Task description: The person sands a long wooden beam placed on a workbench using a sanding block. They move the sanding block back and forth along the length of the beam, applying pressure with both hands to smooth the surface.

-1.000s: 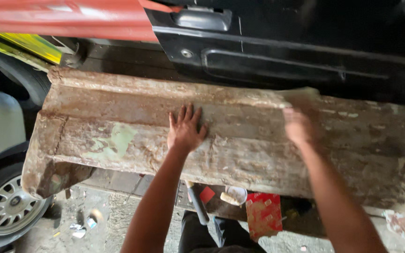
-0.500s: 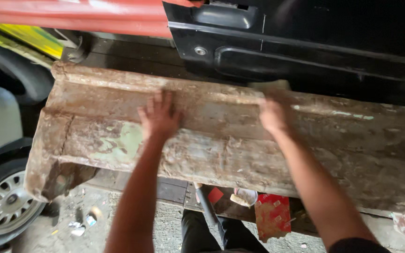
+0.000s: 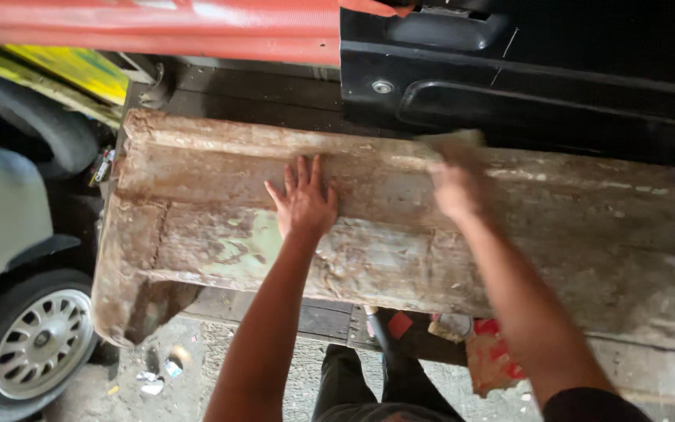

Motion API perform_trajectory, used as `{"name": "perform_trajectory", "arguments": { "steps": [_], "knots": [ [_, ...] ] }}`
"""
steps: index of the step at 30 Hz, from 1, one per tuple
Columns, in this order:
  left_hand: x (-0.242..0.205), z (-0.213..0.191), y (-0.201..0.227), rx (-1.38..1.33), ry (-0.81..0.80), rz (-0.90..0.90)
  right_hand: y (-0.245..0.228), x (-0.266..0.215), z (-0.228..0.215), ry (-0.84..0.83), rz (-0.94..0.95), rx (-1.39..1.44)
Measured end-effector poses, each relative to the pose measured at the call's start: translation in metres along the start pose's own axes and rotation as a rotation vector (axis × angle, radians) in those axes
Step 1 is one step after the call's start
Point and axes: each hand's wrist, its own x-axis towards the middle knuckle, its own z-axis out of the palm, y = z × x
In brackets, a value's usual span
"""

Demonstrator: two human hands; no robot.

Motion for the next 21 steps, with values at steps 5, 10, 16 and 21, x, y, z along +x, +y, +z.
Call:
{"name": "perform_trajectory", "arguments": {
  "steps": [5,10,16,21],
  "knots": [
    [-0.005,0.001,-0.001,-0.023,-0.035,0.012,0.042,-0.018,-0.018,0.290,0.253,-0.258],
    [-0.004,0.000,-0.006,0.002,-0.033,0.037,-0.063,0.004,0.034,0.169,0.012,-0.055],
    [0.005,0.005,-0.006,0.005,-0.009,0.062,-0.017,-0.034,0.012,0.170,-0.035,0.022],
    [0.007,0.013,-0.007,-0.025,0.017,0.064,0.092,-0.081,-0.031,0.136,0.454,-0.127]
  ]
}}
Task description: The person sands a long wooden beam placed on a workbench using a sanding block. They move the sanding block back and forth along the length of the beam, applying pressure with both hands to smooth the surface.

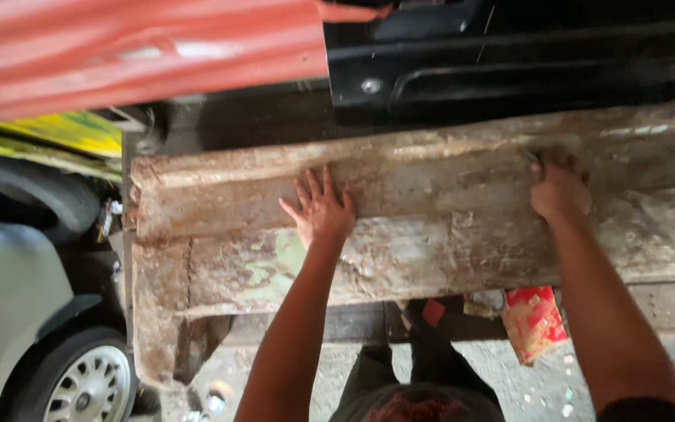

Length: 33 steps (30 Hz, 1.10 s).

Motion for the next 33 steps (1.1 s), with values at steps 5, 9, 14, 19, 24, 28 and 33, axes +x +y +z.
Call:
{"name": "perform_trajectory", "arguments": {
  "steps": [5,9,14,19,24,28,33],
  "knots": [
    [-0.004,0.002,-0.001,0.044,0.001,-0.026,-0.065,0.000,0.023,0.021,-0.012,-0.015],
    [-0.002,0.008,0.002,0.096,-0.016,-0.021,-0.110,-0.023,0.035,0.165,-0.285,-0.106],
    [-0.002,0.001,0.003,0.082,-0.013,-0.032,-0.014,-0.019,0.004,0.012,-0.275,0.081],
    [-0.006,-0.006,0.011,0.125,-0.103,-0.095,0.074,0.014,-0.016,0.109,-0.052,-0.083],
    [0.000,0.025,0.074,0.228,-0.079,-0.062,0.008,-0.003,-0.004,0.057,-0.155,-0.072],
    [-0.012,0.055,0.146,0.218,-0.057,0.021,0.022,-0.014,-0.021,-0.082,-0.188,0.043],
    [-0.043,0.065,0.208,0.245,-0.145,0.220,0.134,0.010,-0.050,-0.224,0.045,0.047]
  ]
}}
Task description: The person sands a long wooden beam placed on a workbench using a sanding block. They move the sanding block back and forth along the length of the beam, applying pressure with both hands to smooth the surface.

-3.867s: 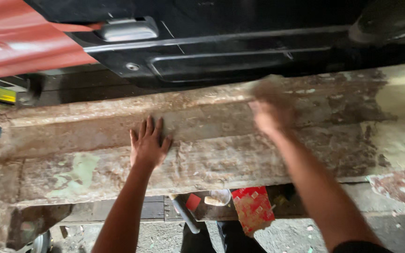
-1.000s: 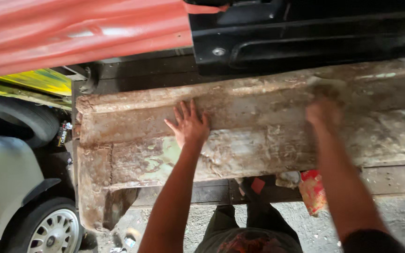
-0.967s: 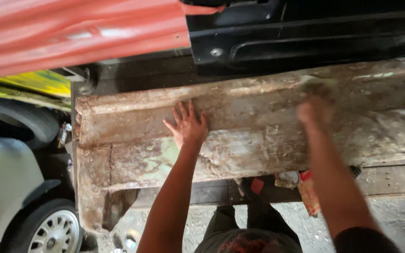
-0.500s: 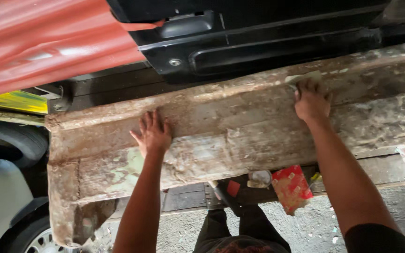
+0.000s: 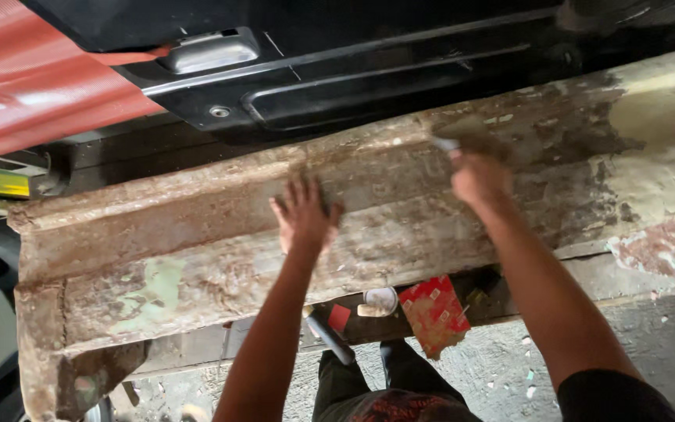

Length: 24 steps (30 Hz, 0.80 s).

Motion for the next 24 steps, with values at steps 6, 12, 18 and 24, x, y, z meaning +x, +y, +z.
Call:
{"name": "perform_trajectory", "arguments": {
  "steps": [6,12,18,24],
  "knots": [
    [-0.011,-0.007,0.018,-0.113,0.083,0.079,-0.017,0.020,0.035,0.142,0.005,-0.115],
    [-0.010,0.000,0.015,-0.120,0.107,0.066,-0.047,0.002,0.036,0.535,-0.414,-0.296],
    [-0.010,0.002,0.014,-0.097,0.123,0.058,0.030,0.009,-0.023,0.037,-0.070,-0.117],
    [-0.009,0.003,0.018,-0.142,0.152,0.053,-0.040,-0.006,0.037,0.715,-0.481,-0.148]
  ]
}}
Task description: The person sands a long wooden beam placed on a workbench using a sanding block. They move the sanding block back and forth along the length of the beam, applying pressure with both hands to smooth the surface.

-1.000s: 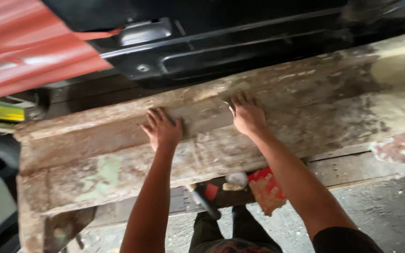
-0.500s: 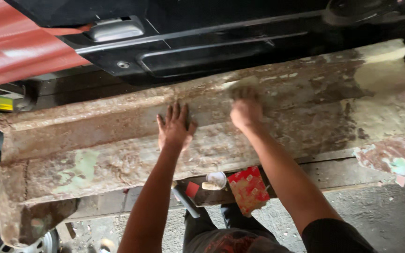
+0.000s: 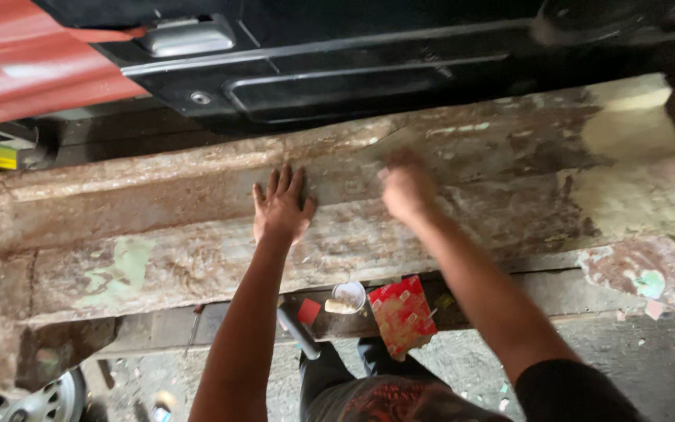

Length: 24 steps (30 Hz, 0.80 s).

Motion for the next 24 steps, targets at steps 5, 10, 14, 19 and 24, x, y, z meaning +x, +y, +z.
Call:
{"name": "perform_trajectory", "arguments": {
  "steps": [5,10,14,19,24],
  "knots": [
    [-0.002,0.002,-0.004,-0.012,0.038,0.011,0.048,-0.008,-0.001,-0.757,0.263,0.341],
    [0.000,0.003,-0.006,0.006,0.014,0.004,0.123,-0.003,-0.003,-0.246,0.125,-0.050],
    [-0.002,0.002,-0.004,0.013,0.008,0.008,0.061,-0.017,0.000,-0.564,0.387,0.352],
    [0.001,0.000,-0.004,0.026,-0.011,0.013,0.036,-0.019,-0.011,-0.513,0.142,0.200],
    [0.002,-0.002,-0.003,0.035,-0.031,-0.003,0.122,-0.005,-0.021,-0.251,0.166,0.026]
  ]
}}
